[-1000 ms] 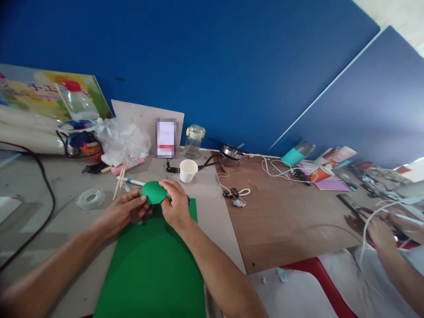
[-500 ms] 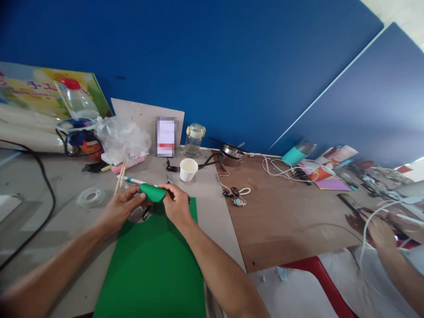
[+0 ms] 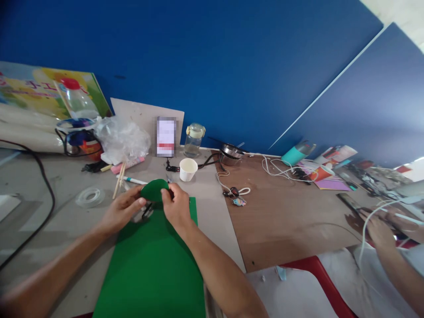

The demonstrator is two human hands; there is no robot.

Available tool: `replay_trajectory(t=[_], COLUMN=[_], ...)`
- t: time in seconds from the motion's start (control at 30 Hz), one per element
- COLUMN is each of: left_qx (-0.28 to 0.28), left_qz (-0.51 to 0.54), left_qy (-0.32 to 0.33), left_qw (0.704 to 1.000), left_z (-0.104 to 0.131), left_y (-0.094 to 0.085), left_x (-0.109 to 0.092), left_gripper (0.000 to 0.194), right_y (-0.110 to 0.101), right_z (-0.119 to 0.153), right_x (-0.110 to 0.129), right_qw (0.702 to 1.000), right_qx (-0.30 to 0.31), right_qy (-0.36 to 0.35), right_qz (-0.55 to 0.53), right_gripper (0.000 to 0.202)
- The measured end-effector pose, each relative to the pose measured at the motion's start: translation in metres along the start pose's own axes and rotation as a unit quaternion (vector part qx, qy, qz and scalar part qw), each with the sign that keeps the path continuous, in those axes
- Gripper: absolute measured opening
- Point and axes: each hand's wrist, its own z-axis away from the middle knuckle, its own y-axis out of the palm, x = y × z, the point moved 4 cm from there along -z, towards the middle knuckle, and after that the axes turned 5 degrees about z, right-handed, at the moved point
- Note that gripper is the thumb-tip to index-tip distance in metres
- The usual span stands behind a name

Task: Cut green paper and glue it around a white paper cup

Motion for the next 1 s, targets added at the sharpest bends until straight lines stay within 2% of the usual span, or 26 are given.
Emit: replay_trajectory(t=[0.13, 0.3, 0.47, 0.63, 0.7, 0.77, 0.83, 0.93, 1.0], left_qx=[0.003, 0.013, -0.006, -0.027, -0.041, -0.055, -0.068, -0.085, -0.09], left_qz=[-0.043, -0.043, -0.05, -0.029, -0.03, -0.03, -0.021, 0.004, 0.017], left_qy=[-0.04, -0.013, -0.012, -0.021, -0.023, -0.022, -0.02, -0.02, -0.02], left_qw=[0.998, 0.999, 0.999, 0.999, 0.998, 0.998, 0.997, 0.996, 0.996], left_z=[-0.003, -0.004, -0.004, -0.003, -0.003, -0.004, -0.005, -0.007, -0.007], left_y=[0.0, 0.001, -0.002, -0.002, -0.002, -0.003, -0.006, -0.01, -0.012], left_x=[0.008, 0.008, 0.011, 0.007, 0.003, 0.0, -0.002, -0.002, -0.003], left_gripper=[0.029, 0.025, 0.026, 0.029, 0.031, 0.033, 0.036, 0.037, 0.037], right_y=[0.01, 0.012, 0.01, 0.012, 0.005, -0.009, -0.023, -0.03, -0.031], right_z=[0.002, 0.001, -0.001, 0.0, -0.003, -0.008, -0.016, -0.032, -0.041], right_x=[-0.003, -0.005, -0.003, -0.004, -0.004, -0.003, -0.003, -0.01, -0.018], right_qw=[0.992, 0.977, 0.985, 0.98, 0.988, 0.996, 0.988, 0.976, 0.971], right_qx=[0.063, 0.084, 0.065, 0.073, 0.031, -0.05, -0.123, -0.103, -0.068], right_qy=[0.028, 0.084, 0.043, 0.032, 0.01, -0.036, -0.083, -0.106, -0.079], right_qz=[-0.101, -0.176, -0.151, -0.183, -0.148, -0.064, 0.031, 0.159, 0.213], right_gripper=[0.009, 0.01, 0.01, 0.018, 0.018, 0.019, 0.028, 0.044, 0.041])
